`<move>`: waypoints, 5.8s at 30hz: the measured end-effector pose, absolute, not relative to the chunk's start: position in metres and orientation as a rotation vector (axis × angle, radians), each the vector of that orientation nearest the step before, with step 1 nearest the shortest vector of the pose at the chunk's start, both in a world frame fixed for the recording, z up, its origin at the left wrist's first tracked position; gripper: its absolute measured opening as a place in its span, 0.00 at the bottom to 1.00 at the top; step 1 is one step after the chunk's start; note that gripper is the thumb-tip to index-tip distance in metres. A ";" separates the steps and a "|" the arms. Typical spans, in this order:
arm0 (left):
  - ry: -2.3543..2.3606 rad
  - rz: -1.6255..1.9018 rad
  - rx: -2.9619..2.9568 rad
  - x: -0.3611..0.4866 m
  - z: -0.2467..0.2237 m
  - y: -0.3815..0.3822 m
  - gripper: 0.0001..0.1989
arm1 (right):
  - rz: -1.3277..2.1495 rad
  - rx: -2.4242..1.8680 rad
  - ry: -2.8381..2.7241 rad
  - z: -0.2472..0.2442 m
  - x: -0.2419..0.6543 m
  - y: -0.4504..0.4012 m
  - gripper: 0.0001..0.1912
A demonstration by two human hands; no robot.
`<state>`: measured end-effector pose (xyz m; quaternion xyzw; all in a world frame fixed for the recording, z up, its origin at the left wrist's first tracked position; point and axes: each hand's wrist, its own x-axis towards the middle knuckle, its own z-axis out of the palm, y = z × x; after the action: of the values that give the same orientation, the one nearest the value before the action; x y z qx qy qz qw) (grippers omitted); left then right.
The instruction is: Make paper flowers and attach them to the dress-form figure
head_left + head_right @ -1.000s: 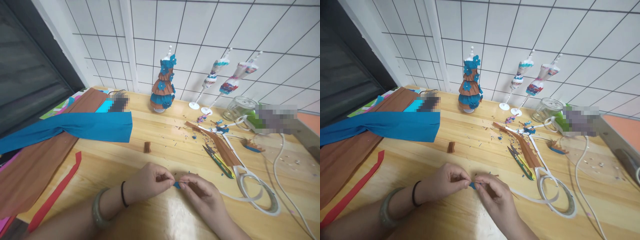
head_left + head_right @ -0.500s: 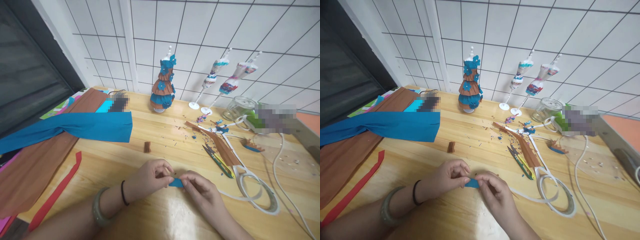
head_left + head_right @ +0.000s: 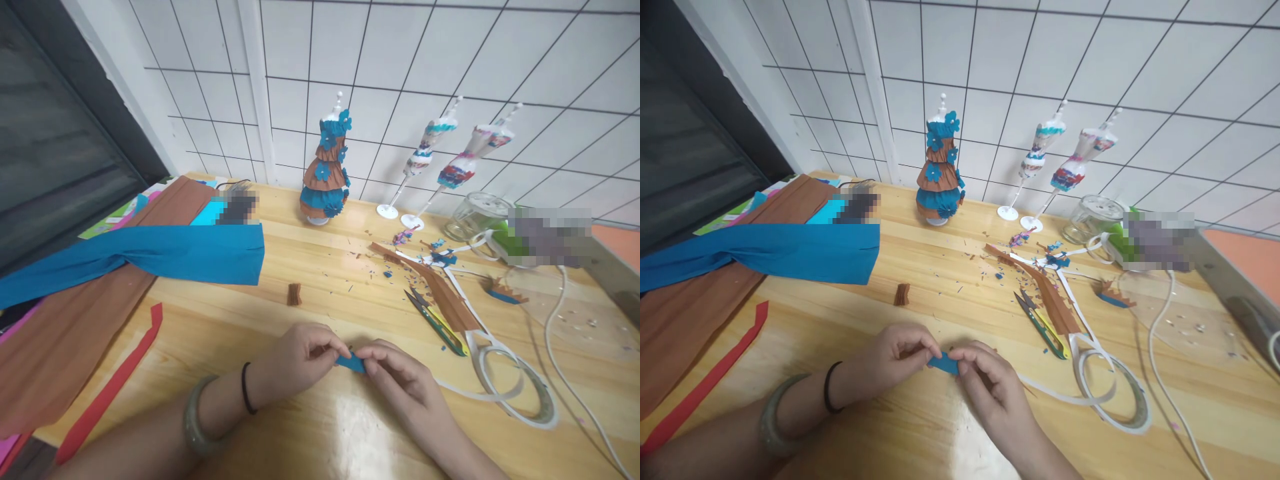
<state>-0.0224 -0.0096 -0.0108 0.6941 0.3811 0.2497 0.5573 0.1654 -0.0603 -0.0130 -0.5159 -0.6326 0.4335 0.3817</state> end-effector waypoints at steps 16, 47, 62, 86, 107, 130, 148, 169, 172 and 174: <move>0.898 0.616 1.528 -0.020 -0.013 -0.011 0.09 | 0.754 -1.287 -1.693 -0.026 0.161 -0.061 0.05; 0.944 0.549 1.735 -0.022 -0.008 -0.011 0.08 | 0.829 -1.344 -1.756 -0.017 0.161 -0.061 0.06; 0.866 0.545 1.243 -0.021 -0.017 -0.008 0.07 | 1.070 -1.357 -1.434 -0.021 0.163 -0.062 0.08; 0.750 0.594 1.103 -0.023 -0.011 -0.008 0.02 | 1.277 -1.317 -1.267 -0.019 0.166 -0.065 0.10; 0.878 0.653 1.446 -0.024 -0.009 -0.011 0.06 | 0.788 -1.097 -1.857 -0.011 0.168 -0.066 0.13; 0.710 1.128 2.440 -0.025 -0.011 -0.016 0.06 | 0.616 -1.295 -1.711 -0.019 0.163 -0.067 0.12; 0.650 0.890 2.461 -0.025 -0.011 -0.012 0.08 | 0.307 -1.276 -1.906 -0.015 0.167 -0.065 0.09; 0.664 0.702 2.483 -0.023 -0.011 -0.014 0.10 | 0.500 -1.138 -2.067 -0.019 0.167 -0.062 0.11; 0.737 0.751 2.459 -0.024 -0.009 -0.012 0.08 | 0.492 -1.152 -2.059 -0.019 0.168 -0.061 0.09; 0.925 0.806 2.410 -0.027 -0.008 -0.006 0.08 | 0.482 -1.169 -2.048 -0.018 0.169 -0.061 0.09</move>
<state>-0.0269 -0.0063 -0.0079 0.8700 0.3339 0.2908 0.2169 0.1687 -0.0610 -0.0185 -0.4531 -0.7942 0.1870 0.3590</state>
